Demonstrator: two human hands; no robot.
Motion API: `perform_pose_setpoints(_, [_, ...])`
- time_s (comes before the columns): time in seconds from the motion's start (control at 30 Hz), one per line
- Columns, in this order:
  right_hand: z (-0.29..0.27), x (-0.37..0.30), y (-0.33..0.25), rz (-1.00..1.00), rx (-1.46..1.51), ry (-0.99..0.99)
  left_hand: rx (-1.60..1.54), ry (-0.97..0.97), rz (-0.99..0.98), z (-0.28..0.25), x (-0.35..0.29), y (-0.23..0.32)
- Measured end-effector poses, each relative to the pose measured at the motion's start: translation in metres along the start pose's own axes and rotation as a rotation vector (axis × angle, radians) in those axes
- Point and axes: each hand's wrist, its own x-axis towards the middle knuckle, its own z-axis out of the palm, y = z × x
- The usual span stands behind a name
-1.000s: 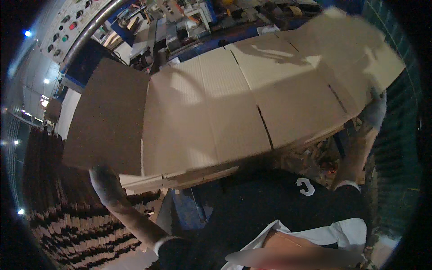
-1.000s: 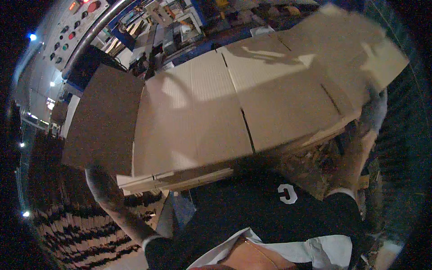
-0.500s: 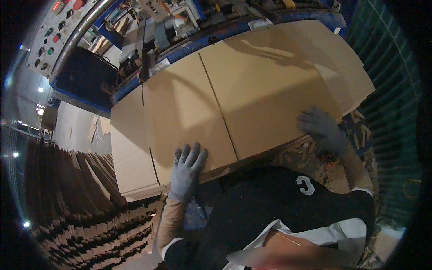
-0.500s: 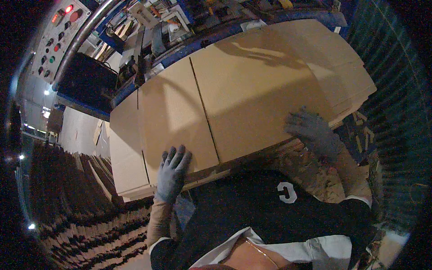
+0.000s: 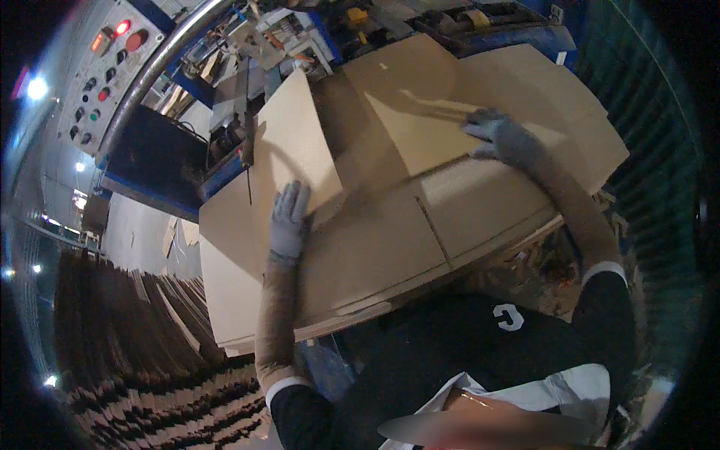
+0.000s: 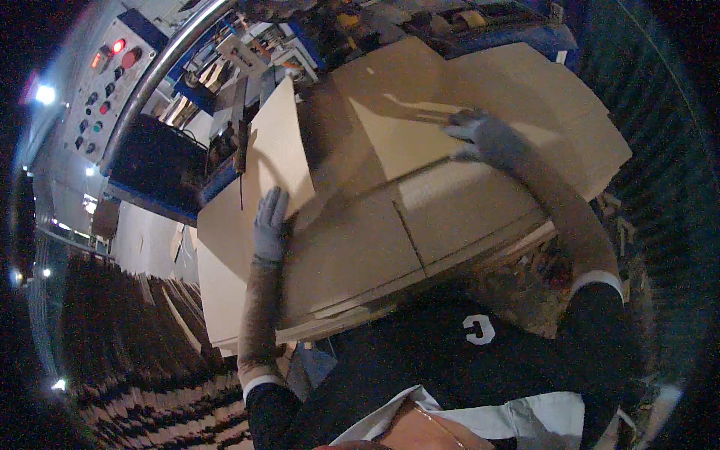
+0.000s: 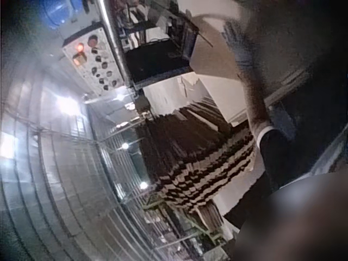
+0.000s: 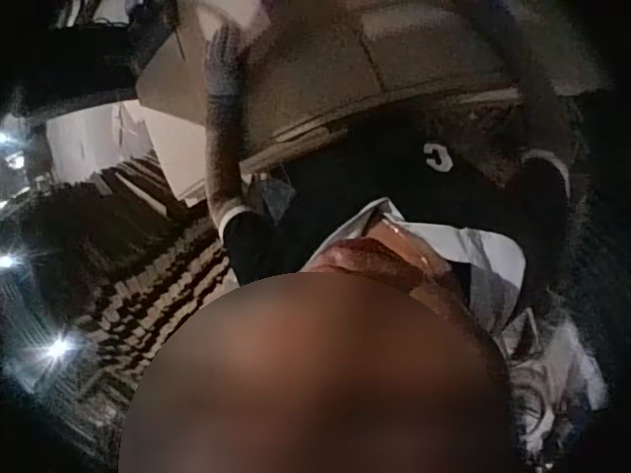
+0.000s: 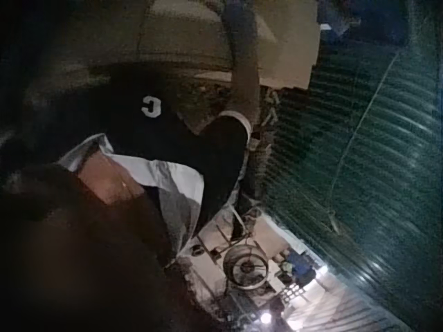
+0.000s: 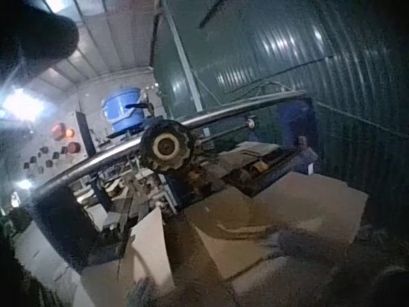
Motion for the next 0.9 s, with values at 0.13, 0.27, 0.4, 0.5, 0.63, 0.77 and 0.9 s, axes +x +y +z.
perform_pose_setpoints(0.13, [0.031, 0.041, 0.021, 0.135, -0.239, 0.125, 0.239, -0.028, -0.056, 0.041, 0.039, -0.040])
perform_pose_setpoints(0.27, [0.050, 0.068, 0.013, 0.367, -0.294, 0.132, 0.714, -0.122, -0.202, 0.053, 0.075, -0.060])
perform_pose_setpoints(0.4, [0.032, 0.023, -0.006, 0.463, -0.323, 0.337, 0.294, 0.055, -0.456, 0.010, 0.030, -0.041])
perform_pose_setpoints(0.5, [0.000, -0.059, -0.011, 0.765, 0.214, 0.395, 0.465, 0.193, -0.815, -0.044, -0.071, -0.020])
perform_pose_setpoints(0.63, [-0.007, -0.150, -0.030, 1.301, -0.679, 0.488, 0.453, 0.471, -1.452, -0.086, -0.191, -0.033])
perform_pose_setpoints(0.77, [0.007, -0.176, -0.016, 1.295, -0.590, 0.454, 0.497, 0.370, -1.647, -0.095, -0.235, -0.023])
perform_pose_setpoints(0.9, [0.026, -0.185, 0.014, 1.163, -0.309, 0.697, -0.562, 1.312, -1.584, -0.130, -0.224, 0.009])
